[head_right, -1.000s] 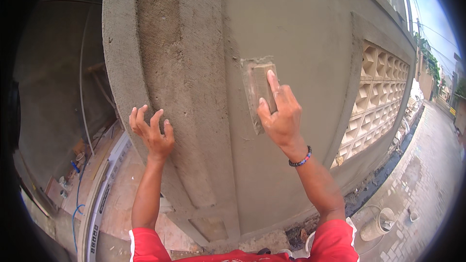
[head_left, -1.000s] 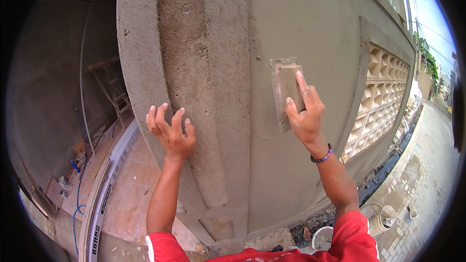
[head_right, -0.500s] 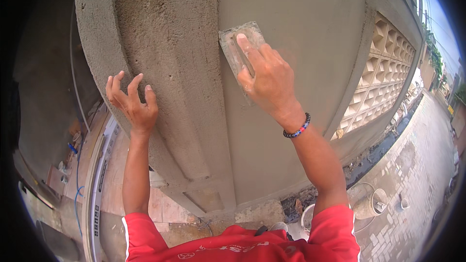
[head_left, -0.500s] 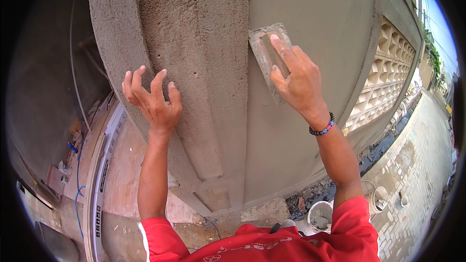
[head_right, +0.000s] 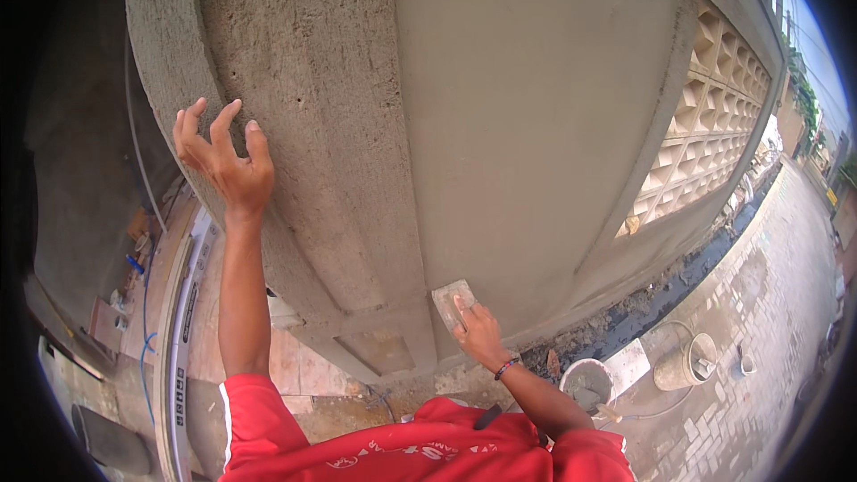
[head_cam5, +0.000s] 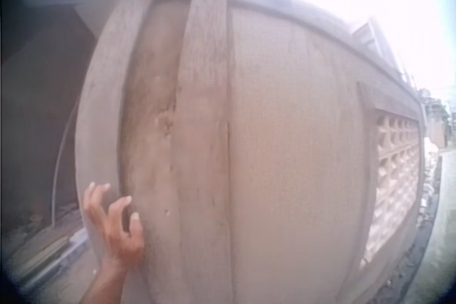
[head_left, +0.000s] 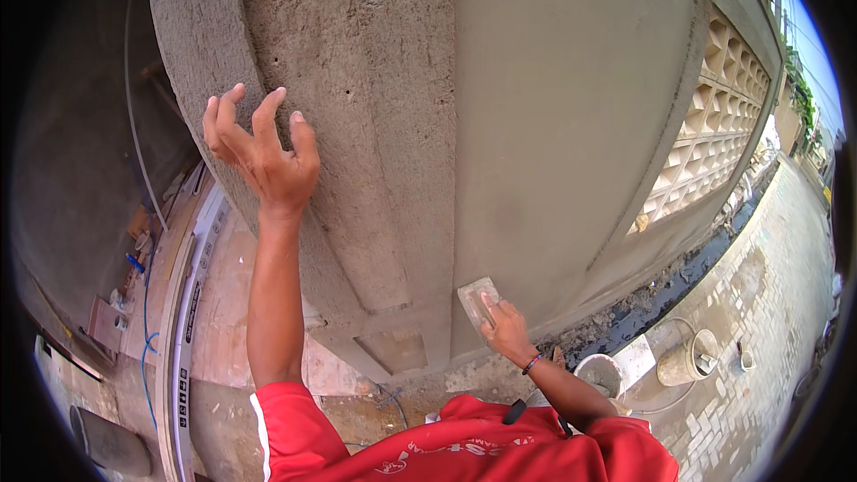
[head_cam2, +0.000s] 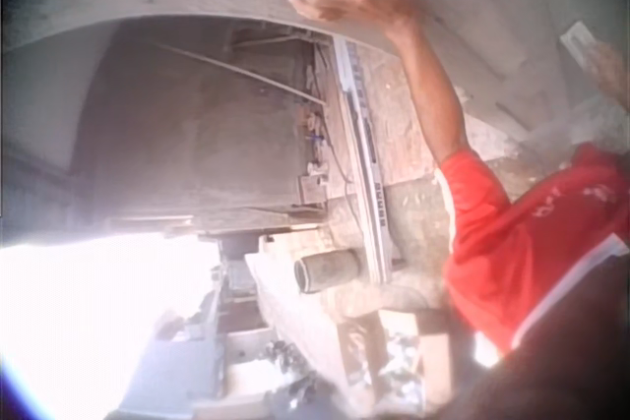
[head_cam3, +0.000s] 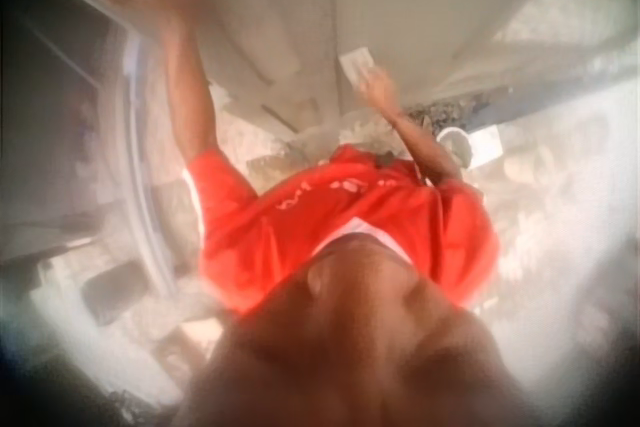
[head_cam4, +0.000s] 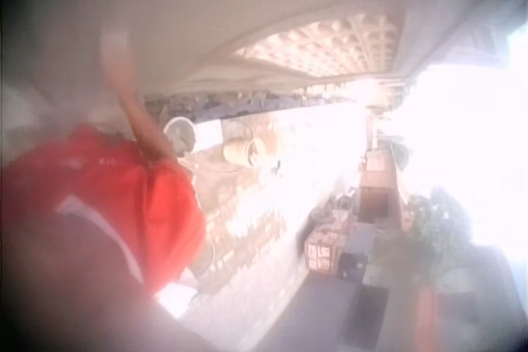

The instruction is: The person applies and smooths wet cement onto a curved exterior wall using a trowel. They repeatedly scoop cement from a bucket and spread it evenly across the surface, working from top to bottom and side to side.

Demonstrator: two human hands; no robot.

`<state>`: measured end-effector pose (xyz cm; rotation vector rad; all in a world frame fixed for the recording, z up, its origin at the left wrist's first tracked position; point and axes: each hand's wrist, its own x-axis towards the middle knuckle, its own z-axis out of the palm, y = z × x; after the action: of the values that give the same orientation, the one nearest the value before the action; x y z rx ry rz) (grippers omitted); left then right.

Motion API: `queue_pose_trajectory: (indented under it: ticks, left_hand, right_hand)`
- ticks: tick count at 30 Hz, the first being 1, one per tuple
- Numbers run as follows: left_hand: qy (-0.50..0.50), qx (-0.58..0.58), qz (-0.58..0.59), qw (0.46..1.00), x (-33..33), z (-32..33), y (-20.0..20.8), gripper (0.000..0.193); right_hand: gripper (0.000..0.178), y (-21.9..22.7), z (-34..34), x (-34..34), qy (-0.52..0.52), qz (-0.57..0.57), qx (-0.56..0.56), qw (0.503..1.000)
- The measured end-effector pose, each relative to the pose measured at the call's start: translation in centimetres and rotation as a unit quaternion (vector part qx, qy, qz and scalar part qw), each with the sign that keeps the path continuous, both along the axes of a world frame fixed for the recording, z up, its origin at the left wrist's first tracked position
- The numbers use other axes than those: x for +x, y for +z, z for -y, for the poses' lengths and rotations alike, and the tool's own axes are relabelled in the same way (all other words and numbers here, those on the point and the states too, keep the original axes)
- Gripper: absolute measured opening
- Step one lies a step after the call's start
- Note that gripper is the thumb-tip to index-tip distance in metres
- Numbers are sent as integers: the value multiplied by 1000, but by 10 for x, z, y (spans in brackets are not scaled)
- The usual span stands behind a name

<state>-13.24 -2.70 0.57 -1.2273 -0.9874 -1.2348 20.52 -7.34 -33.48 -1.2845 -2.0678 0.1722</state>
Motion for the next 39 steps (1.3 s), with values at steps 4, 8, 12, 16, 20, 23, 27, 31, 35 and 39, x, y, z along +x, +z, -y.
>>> queue_pose_trajectory:
  ticks: [4,8,12,16,20,23,27,31,35,39]
  left_hand:
    - [3,-5,-4,1000,-3,1,0,32]
    - [2,-14,-2,1000,-3,1,-1,32]
    - [-15,-34,5,999,0,0,-2,34]
    - [-16,-34,5,999,2,2,1,35]
    - [-8,-37,6,999,-1,3,-1,34]
    - [-13,-39,5,999,3,3,0,33]
    - [-21,-41,4,999,4,4,-1,34]
    - [-18,-41,3,999,1,8,0,36]
    - [-13,-49,7,999,1,9,-2,35]
    - [-23,-50,8,998,6,5,-2,35]
  right_hand:
    - [68,44,12,22,103,-507,-303,801]
    - [69,166,-6,30,237,-704,-322,587]
    - [73,288,-12,17,299,-621,-166,706]
    - [70,393,-45,3,164,-372,273,872]
    - [68,476,-70,-22,6,-185,500,846]
    - [69,513,-86,-32,-46,-120,554,823]
    - [71,534,-95,-55,-96,-89,554,822]
    - [76,486,-114,-64,-83,-83,560,820]
    - [82,386,-105,-55,-64,-64,505,859]
    - [76,293,-71,-22,-7,-43,441,897]
